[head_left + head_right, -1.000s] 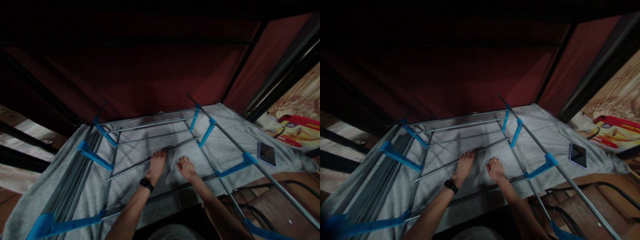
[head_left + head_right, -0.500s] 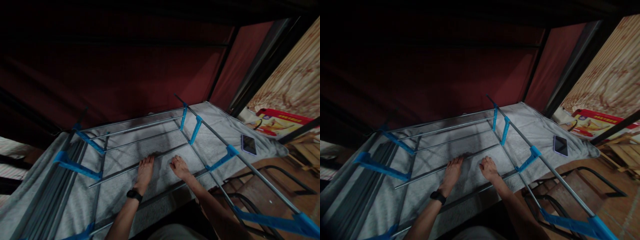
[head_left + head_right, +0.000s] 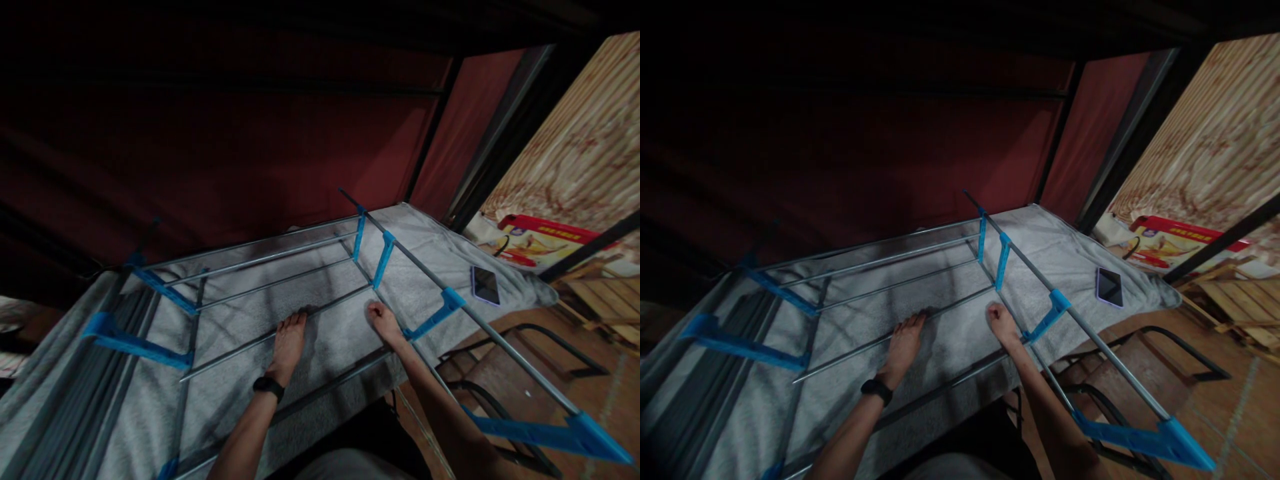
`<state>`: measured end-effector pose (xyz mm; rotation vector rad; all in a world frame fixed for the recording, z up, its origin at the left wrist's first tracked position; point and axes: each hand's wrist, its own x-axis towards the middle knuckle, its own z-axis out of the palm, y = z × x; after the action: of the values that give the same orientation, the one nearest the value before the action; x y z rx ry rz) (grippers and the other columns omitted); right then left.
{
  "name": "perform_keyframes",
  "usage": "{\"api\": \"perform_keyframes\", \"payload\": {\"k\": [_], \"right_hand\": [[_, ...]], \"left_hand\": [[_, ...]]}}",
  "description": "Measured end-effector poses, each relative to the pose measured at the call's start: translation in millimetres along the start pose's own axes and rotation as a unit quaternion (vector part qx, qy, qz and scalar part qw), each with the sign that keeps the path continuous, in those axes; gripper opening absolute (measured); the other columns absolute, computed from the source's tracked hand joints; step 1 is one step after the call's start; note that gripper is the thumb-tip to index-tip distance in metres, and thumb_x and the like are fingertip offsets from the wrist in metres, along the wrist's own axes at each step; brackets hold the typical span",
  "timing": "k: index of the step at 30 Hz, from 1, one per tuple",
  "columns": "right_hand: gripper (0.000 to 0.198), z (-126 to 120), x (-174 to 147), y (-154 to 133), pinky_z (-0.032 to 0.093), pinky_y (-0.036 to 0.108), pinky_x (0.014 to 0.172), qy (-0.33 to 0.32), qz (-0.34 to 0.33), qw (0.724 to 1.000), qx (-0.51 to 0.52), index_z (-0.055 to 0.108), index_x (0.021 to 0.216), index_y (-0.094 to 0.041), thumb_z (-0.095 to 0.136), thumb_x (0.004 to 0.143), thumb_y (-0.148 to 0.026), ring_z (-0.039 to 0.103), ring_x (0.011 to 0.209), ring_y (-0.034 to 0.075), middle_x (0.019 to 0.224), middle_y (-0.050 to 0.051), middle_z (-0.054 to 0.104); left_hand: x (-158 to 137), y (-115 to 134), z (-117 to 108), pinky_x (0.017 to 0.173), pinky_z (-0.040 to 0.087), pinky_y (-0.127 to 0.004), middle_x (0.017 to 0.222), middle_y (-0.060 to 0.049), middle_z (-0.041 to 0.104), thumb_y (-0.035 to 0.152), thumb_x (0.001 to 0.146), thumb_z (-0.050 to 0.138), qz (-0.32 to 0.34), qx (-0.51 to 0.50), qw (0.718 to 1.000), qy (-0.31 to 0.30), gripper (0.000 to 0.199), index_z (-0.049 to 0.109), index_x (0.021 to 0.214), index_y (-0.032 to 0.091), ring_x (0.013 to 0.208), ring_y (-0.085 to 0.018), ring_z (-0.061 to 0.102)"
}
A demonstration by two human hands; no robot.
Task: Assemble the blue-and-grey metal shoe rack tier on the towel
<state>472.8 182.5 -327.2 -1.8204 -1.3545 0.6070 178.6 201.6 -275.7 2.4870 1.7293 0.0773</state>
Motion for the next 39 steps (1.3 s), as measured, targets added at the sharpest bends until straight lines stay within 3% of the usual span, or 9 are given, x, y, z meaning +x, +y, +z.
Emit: {"api": "perform_keyframes", "payload": {"k": [3,7,15,18,22,39], "right_hand": [[0.032,-11,8,7,0.046,0.039,0.096,0.07,0.021,0.997,-0.021,0.063,0.104,-0.015,0.042,0.08,-0.022,0.061,0.098,0.023,0.104,0.012,0.063],[0.046,-17,15,10,0.042,0.038,0.105,0.134,-0.012,0.989,-0.061,0.059,0.121,-0.015,0.043,0.078,-0.019,0.056,0.116,0.025,0.118,0.014,0.059],[0.069,-11,13,-6,0.039,0.041,0.103,0.036,0.045,0.974,-0.217,0.032,0.151,-0.014,0.047,0.085,-0.023,0.051,0.123,0.03,0.129,0.016,0.057],[0.072,-16,16,-12,0.041,0.038,0.099,0.016,0.079,0.971,-0.226,0.024,0.155,-0.017,0.046,0.088,-0.029,0.052,0.122,0.029,0.128,0.015,0.057],[0.068,-23,22,-12,0.041,0.036,0.096,-0.009,0.078,0.971,-0.224,0.025,0.155,-0.023,0.043,0.091,-0.031,0.054,0.119,0.027,0.124,0.012,0.056],[0.07,-24,21,-8,0.043,0.038,0.092,-0.017,0.066,0.972,-0.226,0.025,0.156,-0.023,0.046,0.089,-0.032,0.054,0.116,0.028,0.122,0.013,0.056]], "left_hand": [[1,0,0,0.102,0.043,-0.04,0.132,-0.013,0.06,-0.002,0.087,0.031,0.003,-0.003,1.0,0.001,0.058,0.053,0.137,0.016,0.117,-0.024,0.057],[3,0,-1,0.103,0.042,-0.04,0.134,-0.013,0.059,-0.003,0.087,0.032,-0.004,-0.008,1.0,-0.009,0.059,0.051,0.139,0.017,0.121,-0.024,0.056],[4,-1,-1,0.105,0.041,-0.041,0.135,-0.012,0.059,-0.002,0.087,0.032,0.006,-0.012,1.0,-0.007,0.059,0.051,0.139,0.019,0.12,-0.024,0.056],[4,-3,3,0.106,0.04,-0.044,0.136,-0.013,0.058,-0.002,0.086,0.034,0.006,-0.01,1.0,-0.004,0.059,0.051,0.139,0.019,0.121,-0.025,0.056],[3,-5,9,0.108,0.038,-0.043,0.139,-0.013,0.056,-0.005,0.083,0.036,0.014,-0.012,1.0,-0.001,0.064,0.049,0.14,0.019,0.123,-0.024,0.054],[0,-9,20,0.111,0.035,-0.034,0.138,-0.01,0.058,-0.007,0.081,0.035,0.031,-0.061,0.998,0.01,0.064,0.051,0.139,0.017,0.126,-0.019,0.052]]}}
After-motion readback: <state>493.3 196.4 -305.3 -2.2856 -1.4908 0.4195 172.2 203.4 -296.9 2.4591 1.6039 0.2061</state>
